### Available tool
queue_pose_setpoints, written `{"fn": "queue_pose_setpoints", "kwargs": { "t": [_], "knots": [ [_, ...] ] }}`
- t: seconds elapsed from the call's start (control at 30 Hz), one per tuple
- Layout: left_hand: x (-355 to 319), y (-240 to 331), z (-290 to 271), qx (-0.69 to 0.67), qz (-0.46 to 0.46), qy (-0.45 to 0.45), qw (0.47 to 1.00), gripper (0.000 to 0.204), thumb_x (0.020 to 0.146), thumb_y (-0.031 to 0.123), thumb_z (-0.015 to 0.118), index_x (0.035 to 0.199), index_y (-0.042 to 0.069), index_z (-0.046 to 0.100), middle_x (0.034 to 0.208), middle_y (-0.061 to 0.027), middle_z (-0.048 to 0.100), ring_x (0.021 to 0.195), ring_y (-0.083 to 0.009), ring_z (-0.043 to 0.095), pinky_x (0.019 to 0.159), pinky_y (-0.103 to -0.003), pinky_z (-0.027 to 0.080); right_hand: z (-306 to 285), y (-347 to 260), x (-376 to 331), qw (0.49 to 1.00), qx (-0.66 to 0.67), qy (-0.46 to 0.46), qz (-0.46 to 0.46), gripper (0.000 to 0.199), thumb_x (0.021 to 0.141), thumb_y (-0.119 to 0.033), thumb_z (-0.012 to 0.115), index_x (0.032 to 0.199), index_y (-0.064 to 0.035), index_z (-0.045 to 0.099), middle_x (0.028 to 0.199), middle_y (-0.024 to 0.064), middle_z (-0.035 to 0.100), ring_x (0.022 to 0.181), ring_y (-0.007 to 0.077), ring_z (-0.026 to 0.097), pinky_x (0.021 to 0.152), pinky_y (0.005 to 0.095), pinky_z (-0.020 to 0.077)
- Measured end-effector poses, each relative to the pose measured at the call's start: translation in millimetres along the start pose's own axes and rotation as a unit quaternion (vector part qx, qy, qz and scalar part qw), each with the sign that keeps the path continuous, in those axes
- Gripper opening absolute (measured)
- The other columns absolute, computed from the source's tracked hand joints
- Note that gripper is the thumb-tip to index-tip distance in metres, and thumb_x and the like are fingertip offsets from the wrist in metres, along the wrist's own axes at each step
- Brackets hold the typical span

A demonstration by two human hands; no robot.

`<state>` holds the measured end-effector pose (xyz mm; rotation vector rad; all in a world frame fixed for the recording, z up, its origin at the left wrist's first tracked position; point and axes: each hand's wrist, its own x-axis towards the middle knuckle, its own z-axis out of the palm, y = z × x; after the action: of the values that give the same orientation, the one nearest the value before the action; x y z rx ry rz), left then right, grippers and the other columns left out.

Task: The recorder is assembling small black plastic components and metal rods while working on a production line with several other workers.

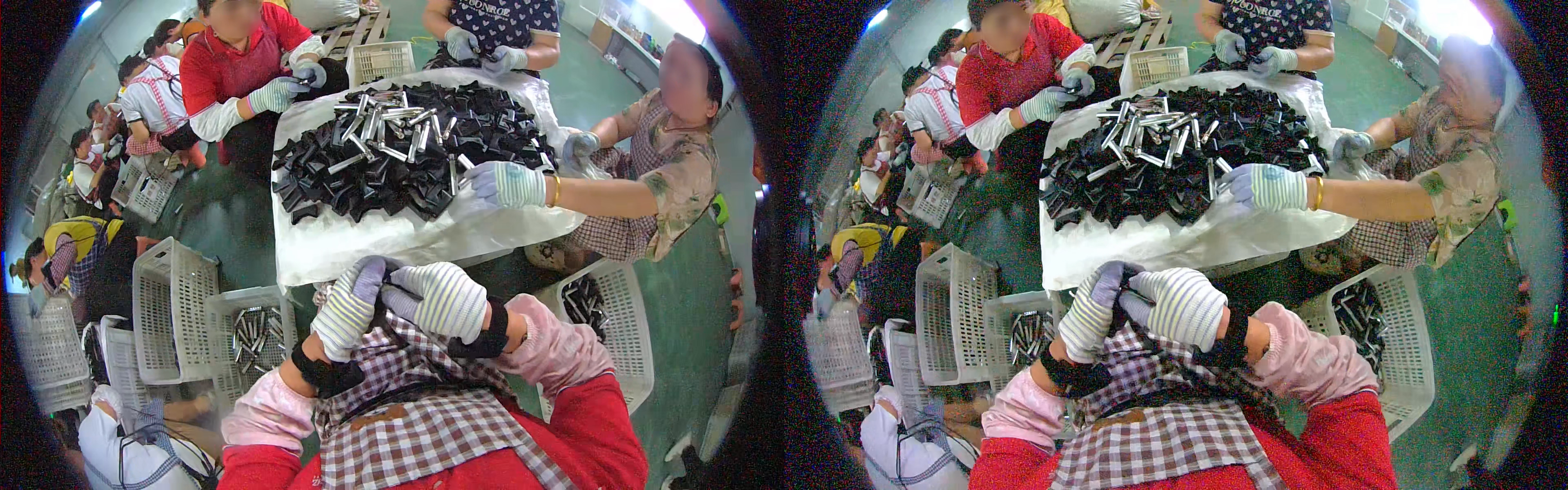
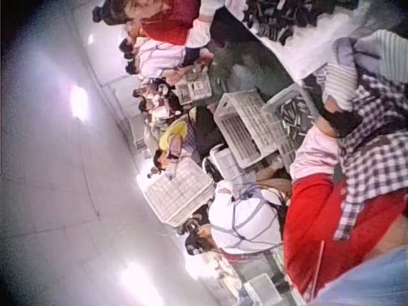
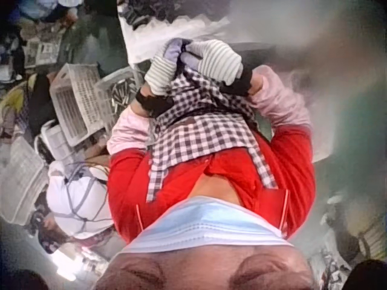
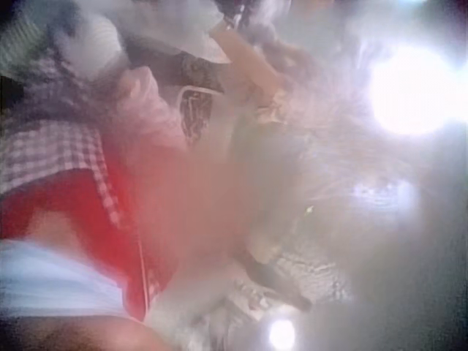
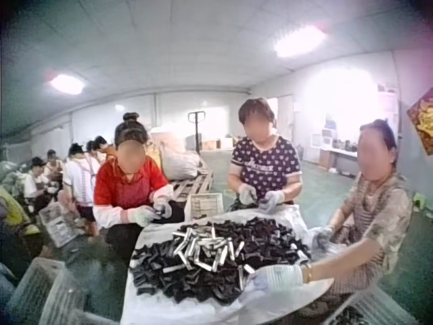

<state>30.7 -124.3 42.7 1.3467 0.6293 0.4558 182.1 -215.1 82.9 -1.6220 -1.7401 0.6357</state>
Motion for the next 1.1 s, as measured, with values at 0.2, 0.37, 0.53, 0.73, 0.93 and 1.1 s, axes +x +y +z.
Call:
{"fn": "queue_pose_setpoints", "kwargs": {
  "t": [0.2, 0.37, 0.53, 0.73, 0.93, 1.1],
  "knots": [
    [9.2, 3.0, 5.6, -0.029, 0.028, 0.036, 0.999, 0.042, 0.101, 0.041, 0.040, 0.107, 0.005, 0.063, 0.093, -0.0039, 0.064, 0.082, -0.0101, 0.057, 0.073, -0.025, 0.049, -5.4, 2.2, -8.6, 0.997, 0.034, 0.049, 0.042, 0.029, 0.087, -0.032, 0.060, 0.095, -0.0057, 0.067, 0.077, 0.0207, 0.065, 0.071, 0.0382, 0.064, 0.062, 0.0425, 0.0503],
    [4.4, 7.6, -0.8, -0.009, -0.032, 0.086, 0.996, 0.044, 0.101, 0.042, 0.041, 0.108, 0.006, 0.063, 0.086, -0.0021, 0.064, 0.066, -0.0065, 0.054, 0.057, -0.022, 0.045, -19.0, -2.2, -23.4, 0.995, 0.065, 0.071, 0.027, 0.029, 0.086, -0.029, 0.063, 0.103, -0.0059, 0.066, 0.084, 0.0191, 0.066, 0.076, 0.0361, 0.065, 0.067, 0.0409, 0.0517],
    [9.9, 0.0, 18.4, 0.086, 0.024, 0.065, 0.994, 0.045, 0.099, 0.045, 0.042, 0.106, 0.007, 0.065, 0.078, -0.0014, 0.061, 0.047, -0.0048, 0.042, 0.042, -0.023, 0.035, -18.3, 17.8, -48.2, 0.991, -0.039, 0.127, 0.002, 0.025, 0.082, -0.022, 0.065, 0.098, -0.0023, 0.066, 0.077, 0.0188, 0.063, 0.070, 0.0363, 0.063, 0.064, 0.0399, 0.0517],
    [23.8, -23.4, -4.3, 0.142, 0.019, -0.016, 0.990, 0.034, 0.094, 0.022, 0.049, 0.120, 0.000, 0.053, 0.075, -0.0062, 0.060, 0.065, -0.0135, 0.058, 0.056, -0.029, 0.047, -29.1, 83.0, -95.3, 0.976, -0.049, 0.175, 0.119, 0.030, 0.088, -0.028, 0.061, 0.100, -0.0014, 0.064, 0.085, 0.0214, 0.065, 0.079, 0.0391, 0.064, 0.070, 0.0427, 0.0521],
    [45.0, -0.4, 3.4, 0.195, 0.000, 0.058, 0.979, 0.048, 0.097, 0.046, 0.042, 0.119, 0.007, 0.058, 0.057, -0.0022, 0.055, 0.046, -0.0105, 0.049, 0.046, -0.025, 0.039, -97.9, 207.4, -260.5, 0.839, -0.172, 0.275, 0.436, 0.033, 0.095, -0.028, 0.044, 0.110, -0.0028, 0.061, 0.094, 0.0254, 0.064, 0.084, 0.0395, 0.064, 0.075, 0.0483, 0.0501],
    [58.8, 16.8, -8.7, 0.223, 0.002, 0.030, 0.974, 0.050, 0.094, 0.048, 0.051, 0.120, 0.005, 0.054, 0.066, -0.0032, 0.060, 0.048, -0.0092, 0.049, 0.047, -0.025, 0.040, -86.3, 290.0, -355.2, 0.721, -0.130, 0.151, 0.664, 0.060, 0.091, -0.044, 0.050, 0.129, 0.0022, 0.050, 0.116, 0.0274, 0.060, 0.107, 0.0411, 0.058, 0.091, 0.0438, 0.0469]
  ]
}}
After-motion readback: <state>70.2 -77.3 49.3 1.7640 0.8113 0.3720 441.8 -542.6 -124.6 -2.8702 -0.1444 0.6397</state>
